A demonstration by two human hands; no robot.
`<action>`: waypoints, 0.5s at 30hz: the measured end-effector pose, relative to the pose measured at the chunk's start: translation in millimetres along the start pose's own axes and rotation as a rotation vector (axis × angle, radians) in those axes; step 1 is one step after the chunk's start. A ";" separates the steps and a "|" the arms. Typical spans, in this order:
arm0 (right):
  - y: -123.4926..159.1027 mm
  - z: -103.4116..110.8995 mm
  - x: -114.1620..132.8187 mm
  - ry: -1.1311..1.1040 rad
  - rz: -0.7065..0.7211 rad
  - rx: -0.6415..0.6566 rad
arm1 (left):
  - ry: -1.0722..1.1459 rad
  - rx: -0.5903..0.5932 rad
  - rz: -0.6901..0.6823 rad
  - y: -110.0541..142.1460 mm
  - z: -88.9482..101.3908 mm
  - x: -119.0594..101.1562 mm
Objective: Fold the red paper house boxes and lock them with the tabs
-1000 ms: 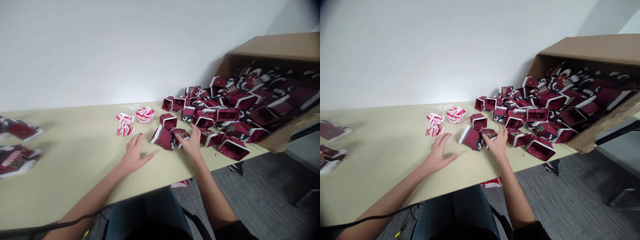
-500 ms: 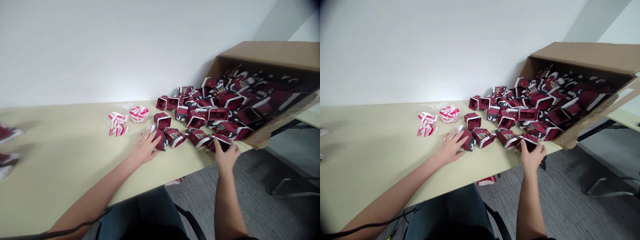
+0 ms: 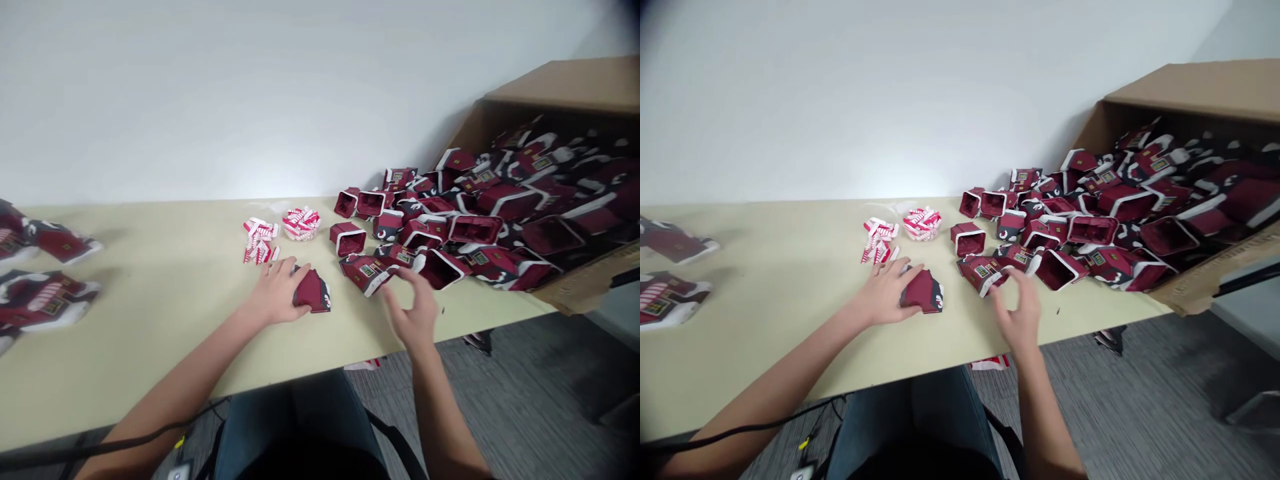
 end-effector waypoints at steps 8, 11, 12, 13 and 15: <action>-9.2 -56.8 80.8 0.118 0.015 0.386 | 0.429 -0.261 0.154 39.8 -2.5 66.8; -6.1 -58.9 90.7 0.247 -0.067 0.357 | 0.678 -0.394 0.274 53.9 -1.6 94.8; -3.9 -57.6 95.0 0.281 -0.084 0.312 | 0.809 -0.445 0.325 55.6 -2.4 102.9; -1.8 -56.3 100.0 0.310 -0.097 0.260 | 0.965 -0.490 0.377 55.9 -3.8 109.9; -0.3 -58.1 111.5 0.325 -0.098 0.216 | 1.319 -0.532 0.446 52.4 -7.4 119.2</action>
Point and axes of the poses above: each hand's wrist, its own y-axis away from the middle knuckle, its own z-axis out of the back of the hand, x = y × z, the point moved 2 cm from there along -y, towards the middle knuckle, and after that the axes turned 1 degree about y, right-handed, at the moved point
